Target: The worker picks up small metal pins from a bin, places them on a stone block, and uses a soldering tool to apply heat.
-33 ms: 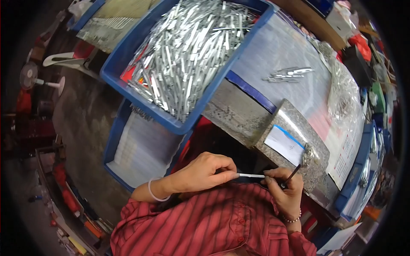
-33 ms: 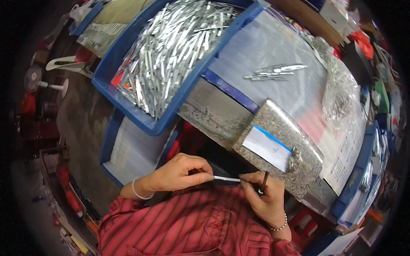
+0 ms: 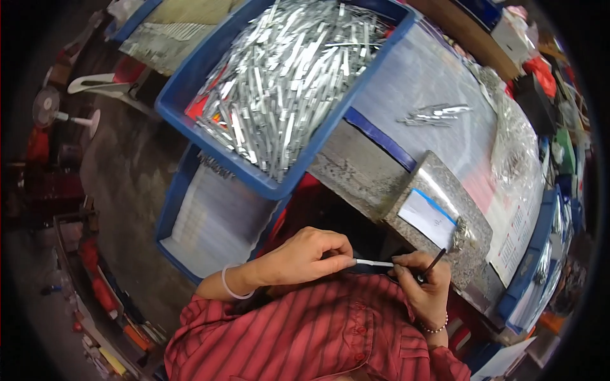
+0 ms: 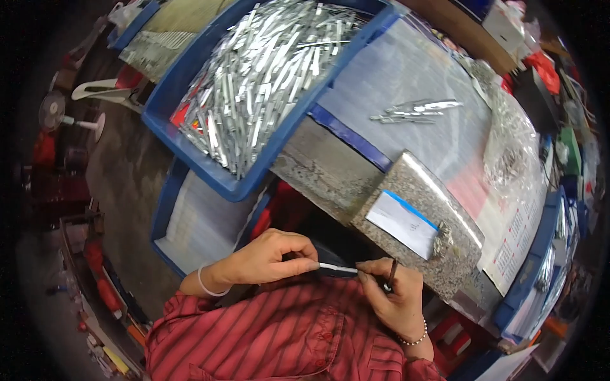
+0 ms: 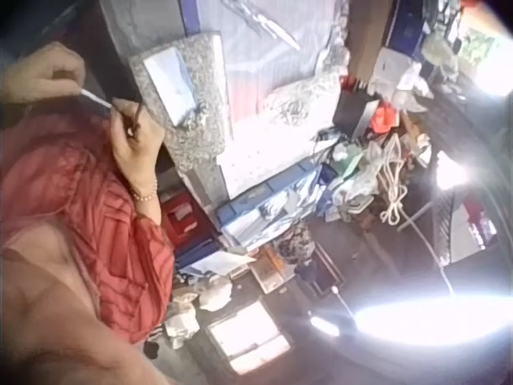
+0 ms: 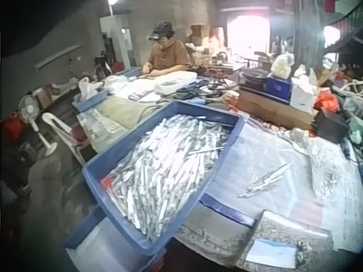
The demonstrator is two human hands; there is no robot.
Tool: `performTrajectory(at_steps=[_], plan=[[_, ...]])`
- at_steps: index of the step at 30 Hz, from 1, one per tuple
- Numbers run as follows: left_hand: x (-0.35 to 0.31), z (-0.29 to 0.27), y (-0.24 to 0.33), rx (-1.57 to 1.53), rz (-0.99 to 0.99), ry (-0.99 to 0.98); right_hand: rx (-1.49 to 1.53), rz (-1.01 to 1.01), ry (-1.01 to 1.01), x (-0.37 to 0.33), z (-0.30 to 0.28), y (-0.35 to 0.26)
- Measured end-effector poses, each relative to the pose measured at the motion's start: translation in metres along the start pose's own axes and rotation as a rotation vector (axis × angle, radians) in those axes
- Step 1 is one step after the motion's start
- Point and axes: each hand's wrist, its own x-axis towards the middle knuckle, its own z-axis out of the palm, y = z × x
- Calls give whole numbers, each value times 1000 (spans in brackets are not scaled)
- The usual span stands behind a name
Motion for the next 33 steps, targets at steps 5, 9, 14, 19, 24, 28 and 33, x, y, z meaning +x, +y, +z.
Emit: performTrajectory(at_steps=[5, 9, 14, 19, 24, 28, 33], plan=[[-37, -18, -16, -78, -60, 25, -82, -121, -141, 9, 18, -5], [-84, -39, -48, 50, -144, 317, 1, -43, -102, 13, 24, -10], [-113, -94, -102, 234, -415, 887, -21, -69, -172, 16, 29, -16], [-81, -138, -174, 810, -188, 1254, -165, -111, -258, 16, 31, -25], [-55, -145, -190, 1023, -274, 1173, -186, -153, -233, 9, 27, -19], [-64, -135, -177, 1136, -204, 1206, -226, -128, -277, 9, 21, -20], [-92, -102, -117, 1027, -127, 1061, -185, -206, -265, 12, 13, -18]])
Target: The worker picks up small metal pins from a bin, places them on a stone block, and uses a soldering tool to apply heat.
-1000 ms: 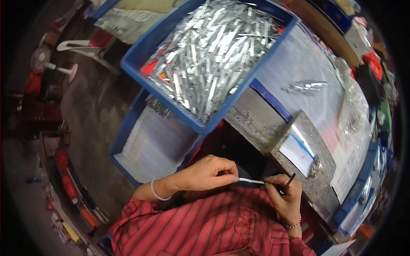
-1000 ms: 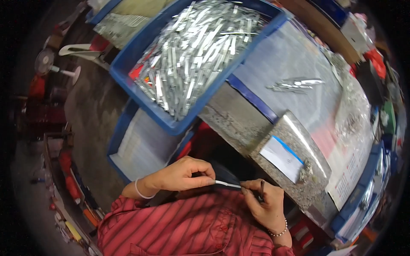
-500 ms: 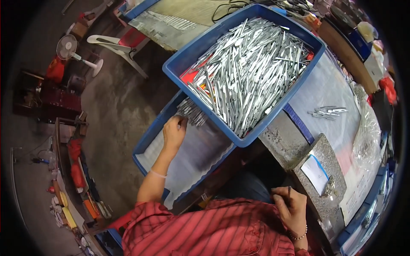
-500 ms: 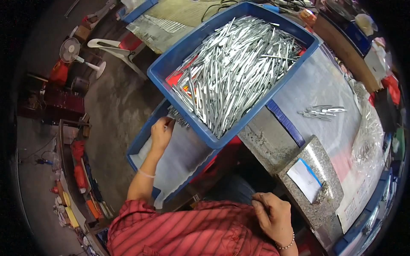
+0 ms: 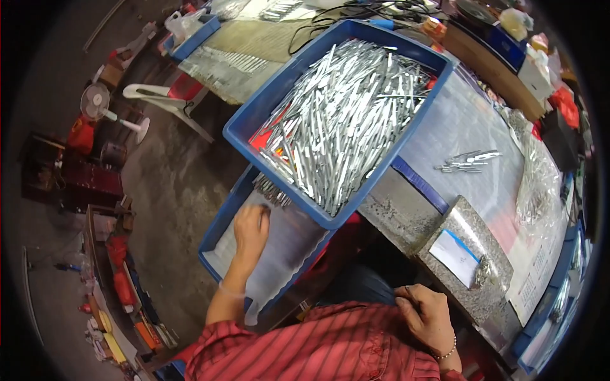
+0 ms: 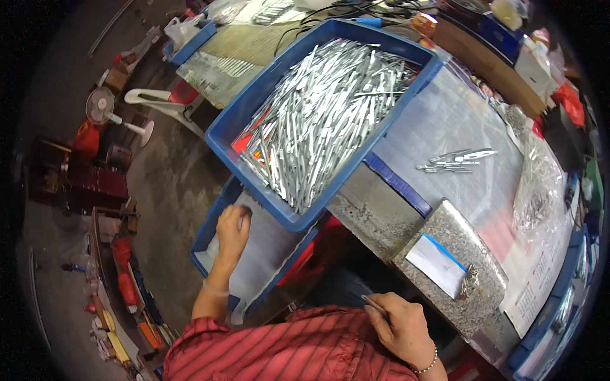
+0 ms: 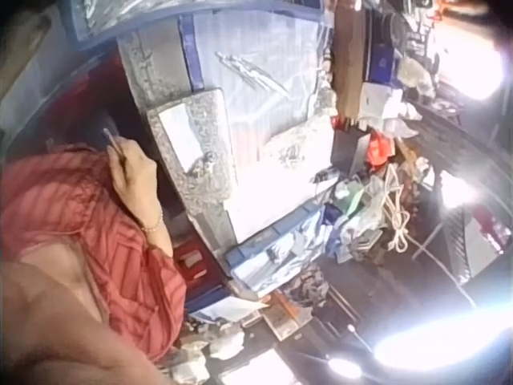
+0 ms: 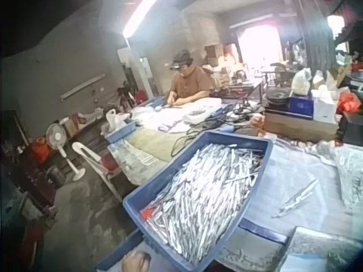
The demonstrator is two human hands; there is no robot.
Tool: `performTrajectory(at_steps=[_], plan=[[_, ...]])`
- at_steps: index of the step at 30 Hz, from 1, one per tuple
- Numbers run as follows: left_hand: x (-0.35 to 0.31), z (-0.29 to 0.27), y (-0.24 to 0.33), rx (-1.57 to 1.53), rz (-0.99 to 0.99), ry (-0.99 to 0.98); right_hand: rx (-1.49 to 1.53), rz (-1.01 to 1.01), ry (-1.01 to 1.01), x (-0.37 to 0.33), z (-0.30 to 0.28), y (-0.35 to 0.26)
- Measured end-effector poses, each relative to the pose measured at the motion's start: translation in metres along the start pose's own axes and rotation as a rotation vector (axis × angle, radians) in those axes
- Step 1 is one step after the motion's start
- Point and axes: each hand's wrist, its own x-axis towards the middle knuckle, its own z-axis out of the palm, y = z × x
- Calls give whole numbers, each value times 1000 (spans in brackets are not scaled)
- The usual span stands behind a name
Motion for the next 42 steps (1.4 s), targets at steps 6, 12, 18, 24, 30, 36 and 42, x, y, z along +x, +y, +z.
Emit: performTrajectory(at_steps=[6, 12, 18, 24, 30, 36, 42], plan=[[7, -74, 154, -493, 231, -325, 81, -159, -34, -6, -9, 13], [81, -39, 272, -802, 496, -420, 110, -148, 97, -38, -30, 17], [174, 113, 326, -398, 470, -124, 162, 31, 244, -91, -35, 23], [199, 143, 327, -236, 316, -454, 740, -46, 390, -124, -54, 29], [196, 138, 320, -237, 349, -284, 688, -1174, 300, -109, -109, -21], [158, 78, 314, -797, 178, -206, 849, -1295, 232, -96, -102, -31], [83, -2, 294, -1108, 12, -445, 780, -1238, 228, -92, -91, -30]])
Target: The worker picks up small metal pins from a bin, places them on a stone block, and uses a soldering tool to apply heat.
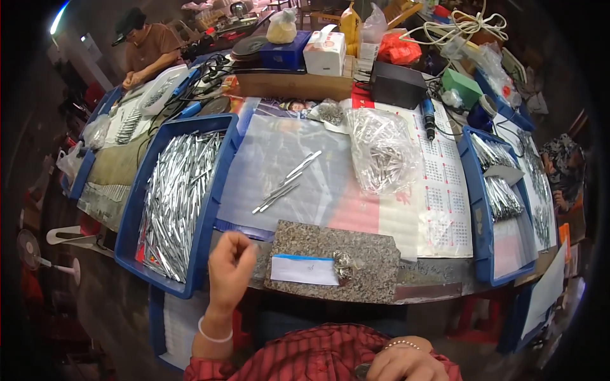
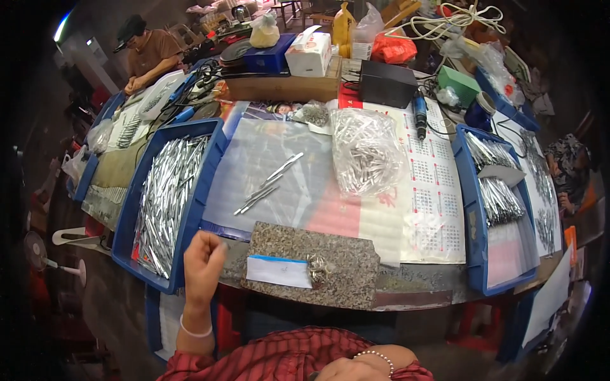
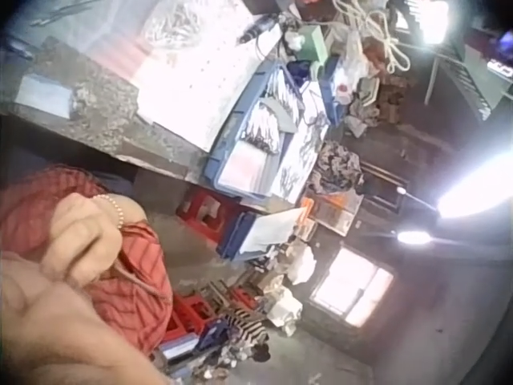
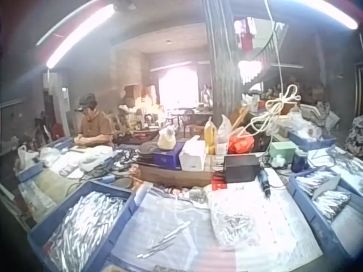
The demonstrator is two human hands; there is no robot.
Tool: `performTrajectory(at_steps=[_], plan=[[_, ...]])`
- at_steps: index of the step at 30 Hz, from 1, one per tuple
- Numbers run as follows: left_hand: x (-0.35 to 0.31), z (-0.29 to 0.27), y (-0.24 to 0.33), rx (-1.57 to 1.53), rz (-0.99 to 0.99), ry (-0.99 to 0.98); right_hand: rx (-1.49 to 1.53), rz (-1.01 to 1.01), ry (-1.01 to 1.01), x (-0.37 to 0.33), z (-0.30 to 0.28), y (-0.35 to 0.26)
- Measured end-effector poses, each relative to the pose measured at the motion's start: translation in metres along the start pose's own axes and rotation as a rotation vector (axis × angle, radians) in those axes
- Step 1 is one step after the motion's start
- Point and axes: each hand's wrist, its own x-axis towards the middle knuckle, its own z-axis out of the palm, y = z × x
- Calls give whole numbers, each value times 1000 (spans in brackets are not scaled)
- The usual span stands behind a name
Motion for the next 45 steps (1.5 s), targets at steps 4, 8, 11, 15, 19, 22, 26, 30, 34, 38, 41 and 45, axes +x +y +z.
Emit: performTrajectory(at_steps=[4, 8, 11, 15, 19, 22, 26, 30, 34, 38, 41, 45], plan=[[-45, -16, 6, -70, -130, -33, 13, 73, -54, 7, -2, 8], [-63, -20, 5, -328, -214, -93, -39, 133, -109, 19, -8, 10], [-72, -25, 0, -376, -187, -139, -203, 201, 18, -14, -16, 3], [-85, -32, -1, -486, -223, -163, -1029, 817, 620, 6, -66, 8], [-90, -34, -4, -563, -211, -218, -1598, 816, 371, -5, -167, 25], [-95, -36, 1, -567, -202, -226, -1886, 783, -7, -16, -211, 40], [-100, -40, -1, -494, -147, -195, -2110, 907, -228, -19, -233, 60], [-98, -38, -6, -415, -112, -153, -2190, 946, -365, -25, -249, 67], [-94, -36, -9, -458, -96, -160, -2100, 803, -214, -13, -244, 60], [-88, -27, -9, -467, -107, -204, -1913, 666, 43, -10, -253, 54], [-84, -20, -5, -495, -150, -237, -1799, 650, 160, -7, -252, 52], [-83, -16, -4, -507, -186, -243, -1730, 659, 388, 5, -244, 47]])
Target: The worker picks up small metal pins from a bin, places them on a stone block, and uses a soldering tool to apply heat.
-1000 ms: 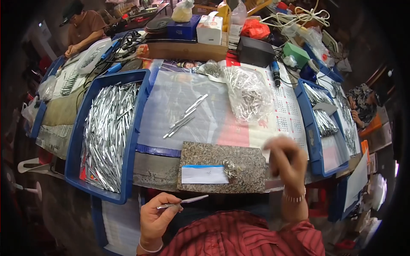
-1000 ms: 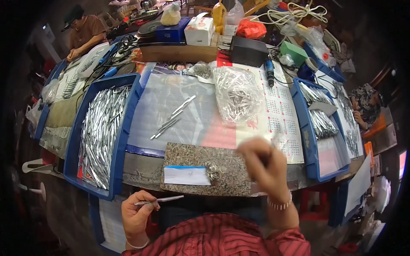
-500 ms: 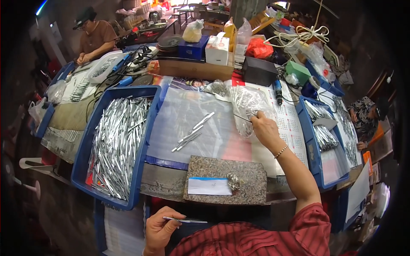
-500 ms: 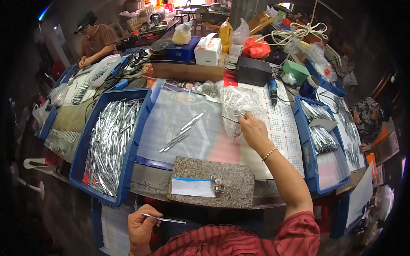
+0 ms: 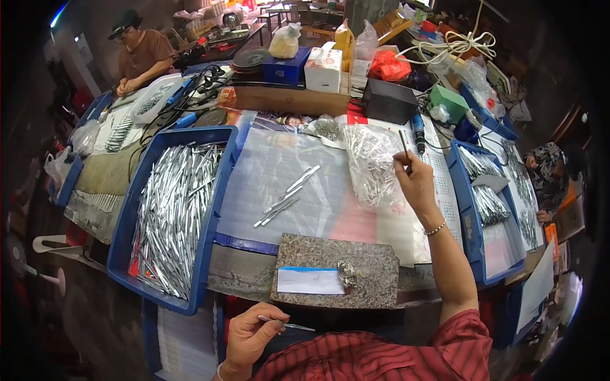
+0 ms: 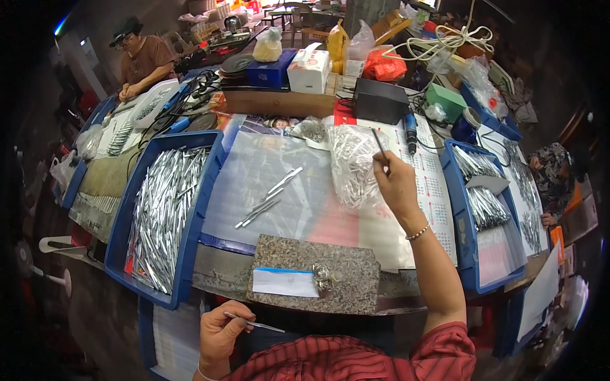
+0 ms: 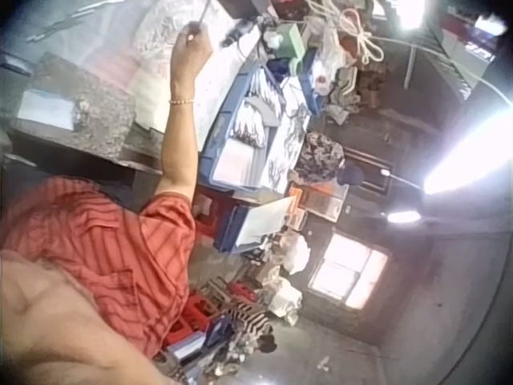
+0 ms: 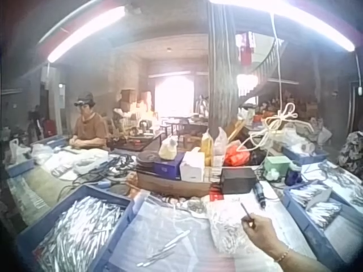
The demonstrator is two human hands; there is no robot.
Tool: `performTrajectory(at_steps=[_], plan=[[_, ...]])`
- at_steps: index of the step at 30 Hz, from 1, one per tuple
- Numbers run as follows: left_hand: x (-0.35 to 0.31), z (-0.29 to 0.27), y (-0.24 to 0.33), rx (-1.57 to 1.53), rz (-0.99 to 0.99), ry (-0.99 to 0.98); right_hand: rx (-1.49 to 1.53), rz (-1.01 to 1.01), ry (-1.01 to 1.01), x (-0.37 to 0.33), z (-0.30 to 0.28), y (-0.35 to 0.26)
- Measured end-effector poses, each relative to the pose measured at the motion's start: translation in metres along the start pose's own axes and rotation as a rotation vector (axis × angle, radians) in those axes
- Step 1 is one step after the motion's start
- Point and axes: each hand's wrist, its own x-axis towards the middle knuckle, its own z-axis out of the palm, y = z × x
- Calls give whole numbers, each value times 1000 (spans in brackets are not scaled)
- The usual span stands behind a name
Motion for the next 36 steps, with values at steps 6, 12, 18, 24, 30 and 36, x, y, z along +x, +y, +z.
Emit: performTrajectory(at_steps=[6, 12, 18, 24, 30, 36], plan=[[1, 5, -1, -32, -135, 12, 316, 193, 44, 6, -6, 19], [2, 14, -5, -80, -127, -33, 403, 355, 5, 0, -23, 16], [9, 21, -6, -42, -45, -27, 822, 508, -114, -41, -47, -63], [22, 38, -15, -81, -65, -5, 987, 620, -564, -139, -47, -123], [23, 34, -19, -208, -49, 35, 779, 295, -584, -177, -26, -131], [14, 28, -23, -156, -104, -34, 598, 2, -624, -181, -20, -138]])
